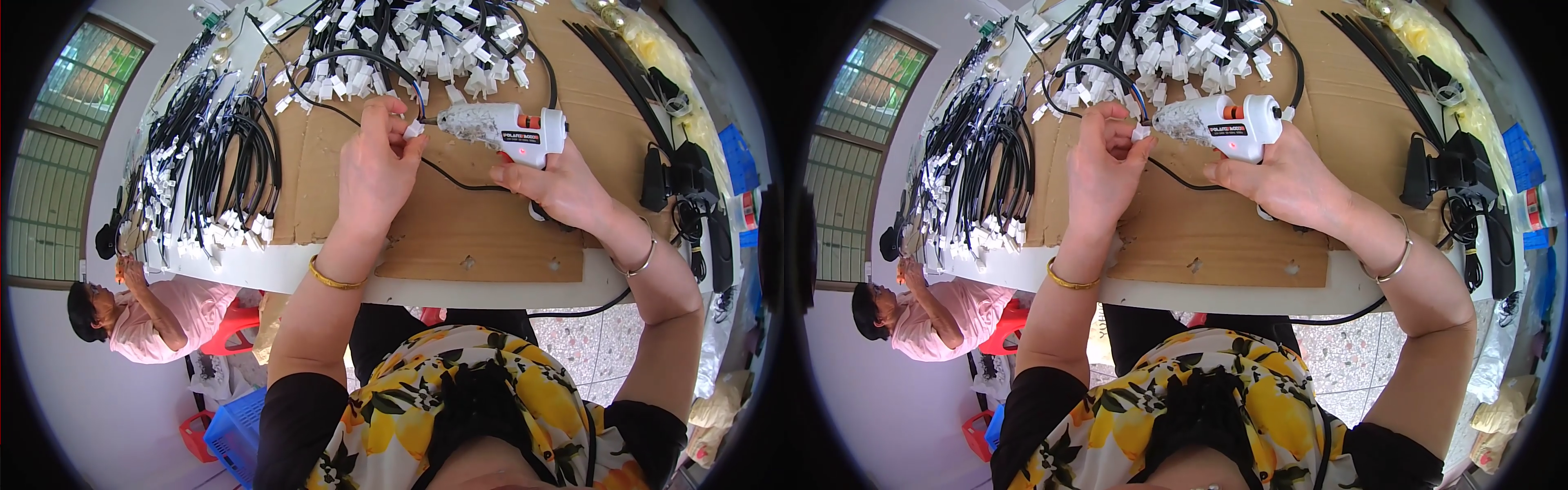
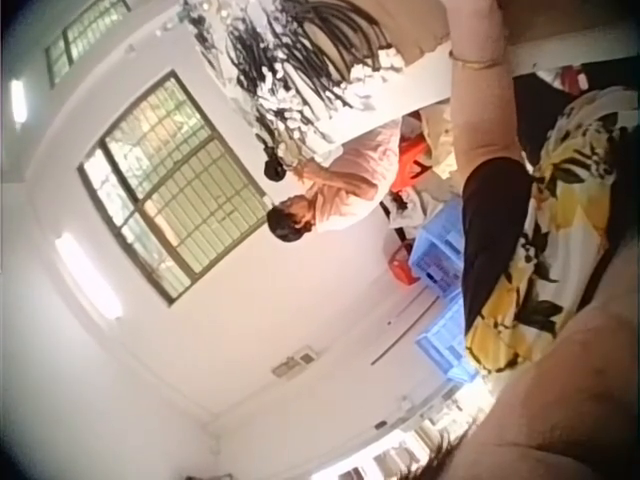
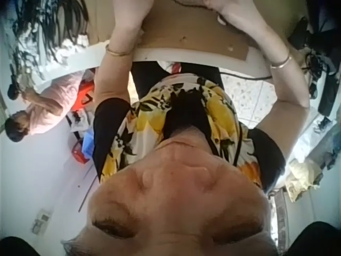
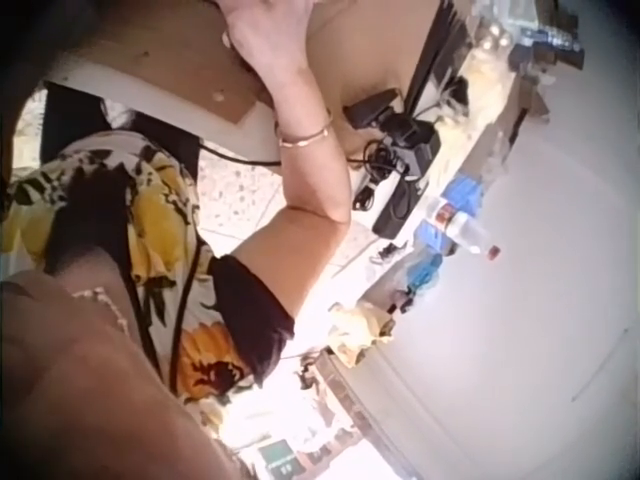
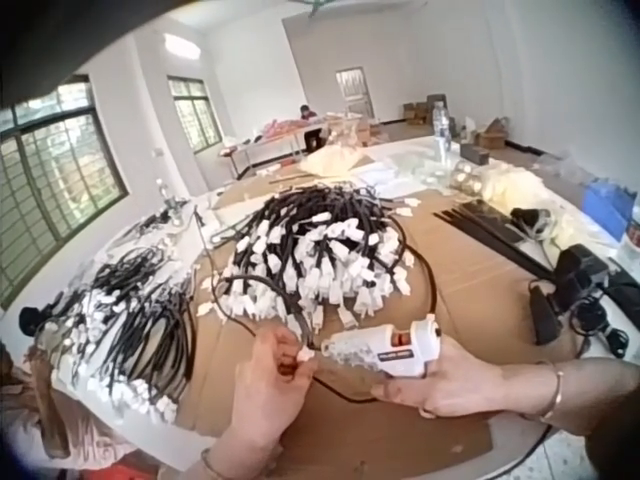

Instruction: Using a hot glue gun to attach small white plastic components to black electrical wires.

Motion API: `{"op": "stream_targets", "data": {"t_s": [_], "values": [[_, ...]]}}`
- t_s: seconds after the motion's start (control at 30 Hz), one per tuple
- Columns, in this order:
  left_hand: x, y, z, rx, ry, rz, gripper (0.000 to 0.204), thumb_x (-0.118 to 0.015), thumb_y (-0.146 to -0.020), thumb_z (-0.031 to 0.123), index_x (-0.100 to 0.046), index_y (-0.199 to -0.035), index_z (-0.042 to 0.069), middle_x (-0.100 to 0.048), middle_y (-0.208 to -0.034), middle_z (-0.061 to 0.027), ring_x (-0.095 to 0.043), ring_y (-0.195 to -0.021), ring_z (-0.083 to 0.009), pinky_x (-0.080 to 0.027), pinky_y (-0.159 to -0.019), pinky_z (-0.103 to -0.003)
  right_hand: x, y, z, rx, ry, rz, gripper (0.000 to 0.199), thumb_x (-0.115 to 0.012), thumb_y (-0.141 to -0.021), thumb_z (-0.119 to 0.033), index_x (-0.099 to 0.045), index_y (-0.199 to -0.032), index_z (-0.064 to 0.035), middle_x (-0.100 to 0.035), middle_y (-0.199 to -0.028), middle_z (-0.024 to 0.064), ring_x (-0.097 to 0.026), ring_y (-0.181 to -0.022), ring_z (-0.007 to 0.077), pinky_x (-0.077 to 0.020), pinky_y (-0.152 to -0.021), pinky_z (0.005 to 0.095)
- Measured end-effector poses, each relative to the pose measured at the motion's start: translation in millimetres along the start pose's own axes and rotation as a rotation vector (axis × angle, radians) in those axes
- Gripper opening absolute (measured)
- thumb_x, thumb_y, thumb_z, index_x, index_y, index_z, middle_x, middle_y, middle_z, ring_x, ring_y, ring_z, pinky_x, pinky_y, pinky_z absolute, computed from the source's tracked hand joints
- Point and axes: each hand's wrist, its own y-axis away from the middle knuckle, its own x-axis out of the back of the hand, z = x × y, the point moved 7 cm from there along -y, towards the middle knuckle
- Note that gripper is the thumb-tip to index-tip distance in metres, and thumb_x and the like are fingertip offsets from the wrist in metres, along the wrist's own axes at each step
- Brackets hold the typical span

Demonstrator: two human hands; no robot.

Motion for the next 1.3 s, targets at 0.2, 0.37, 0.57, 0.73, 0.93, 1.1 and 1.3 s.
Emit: {"op": "stream_targets", "data": {"t_s": [0.2, 0.37, 0.57, 0.73, 0.93, 1.1, 1.3], "values": [[1.1, 1.9, 1.6, -0.053, -0.029, 0.035, 0.037, -0.066, -0.065, -0.001, -0.043, -0.094, 0.004, -0.057, -0.066, -0.0093, -0.058, -0.055, -0.0221, -0.046, -0.049, -0.031, -1.0, 0.0, 0.3, -0.018, -0.003, 0.023, 0.02, -0.062, -0.072, -0.005, -0.05, -0.088, -0.0034, -0.05, -0.072, -0.0025, -0.044, -0.06, 0.0044, -0.0371, -0.051, 0.0202], [3.1, 3.8, 7.3, -0.124, -0.089, 0.078, 0.037, -0.066, -0.064, -0.002, -0.043, -0.092, 0.004, -0.056, -0.068, -0.0105, -0.057, -0.055, -0.0234, -0.046, -0.05, -0.032, 0.0, 0.7, -0.5, -0.023, 0.023, 0.013, 0.02, -0.062, -0.073, -0.005, -0.05, -0.089, -0.0029, -0.051, -0.072, -0.0022, -0.045, -0.06, 0.0048, -0.0374, -0.052, 0.0201], [4.1, 4.9, 9.6, -0.159, -0.112, 0.096, 0.037, -0.067, -0.063, -0.003, -0.043, -0.091, 0.004, -0.056, -0.071, -0.0121, -0.057, -0.057, -0.0254, -0.045, -0.05, -0.034, 1.4, 1.4, -0.1, -0.032, 0.023, 0.005, 0.02, -0.061, -0.074, -0.007, -0.051, -0.09, -0.0024, -0.052, -0.072, -0.0021, -0.046, -0.063, 0.0047, -0.0379, -0.054, 0.0204], [4.1, 4.9, 10.8, -0.16, -0.122, 0.093, 0.037, -0.067, -0.063, -0.003, -0.043, -0.091, 0.004, -0.055, -0.071, -0.0123, -0.056, -0.058, -0.0265, -0.045, -0.051, -0.034, 1.6, 1.7, 0.1, -0.048, 0.027, 0.003, 0.02, -0.061, -0.075, -0.007, -0.051, -0.091, -0.0022, -0.053, -0.074, -0.0016, -0.046, -0.066, 0.0045, -0.0381, -0.055, 0.0204], [3.7, 6.1, 13.4, -0.19, -0.171, 0.092, 0.036, -0.066, -0.063, -0.003, -0.043, -0.09, 0.003, -0.054, -0.069, -0.012, -0.054, -0.057, -0.0271, -0.043, -0.05, -0.036, 0.8, 2.5, -4.4, -0.016, 0.026, -0.017, 0.02, -0.061, -0.074, -0.006, -0.051, -0.091, -0.0024, -0.053, -0.074, -0.002, -0.048, -0.067, 0.0047, -0.0397, -0.057, 0.02], [3.2, 7.2, 16.7, -0.217, -0.239, 0.088, 0.034, -0.065, -0.063, -0.003, -0.044, -0.089, 0.003, -0.051, -0.065, -0.0111, -0.053, -0.056, -0.0269, -0.042, -0.05, -0.037, -1.8, 2.7, -6.8, -0.003, -0.02, -0.005, 0.02, -0.062, -0.074, -0.005, -0.05, -0.09, -0.0025, -0.052, -0.076, -0.0018, -0.049, -0.07, 0.0051, -0.0415, -0.06, 0.0201], [2.1, 7.6, 18.7, -0.238, -0.247, 0.082, 0.033, -0.065, -0.063, -0.003, -0.044, -0.088, 0.003, -0.051, -0.063, -0.0109, -0.053, -0.056, -0.0266, -0.042, -0.051, -0.036, -0.6, 2.0, -3.0, -0.041, -0.038, 0.008, 0.023, -0.063, -0.073, -0.004, -0.049, -0.092, -0.003, -0.051, -0.079, -0.0013, -0.049, -0.073, 0.0057, -0.0421, -0.063, 0.0202]]}}
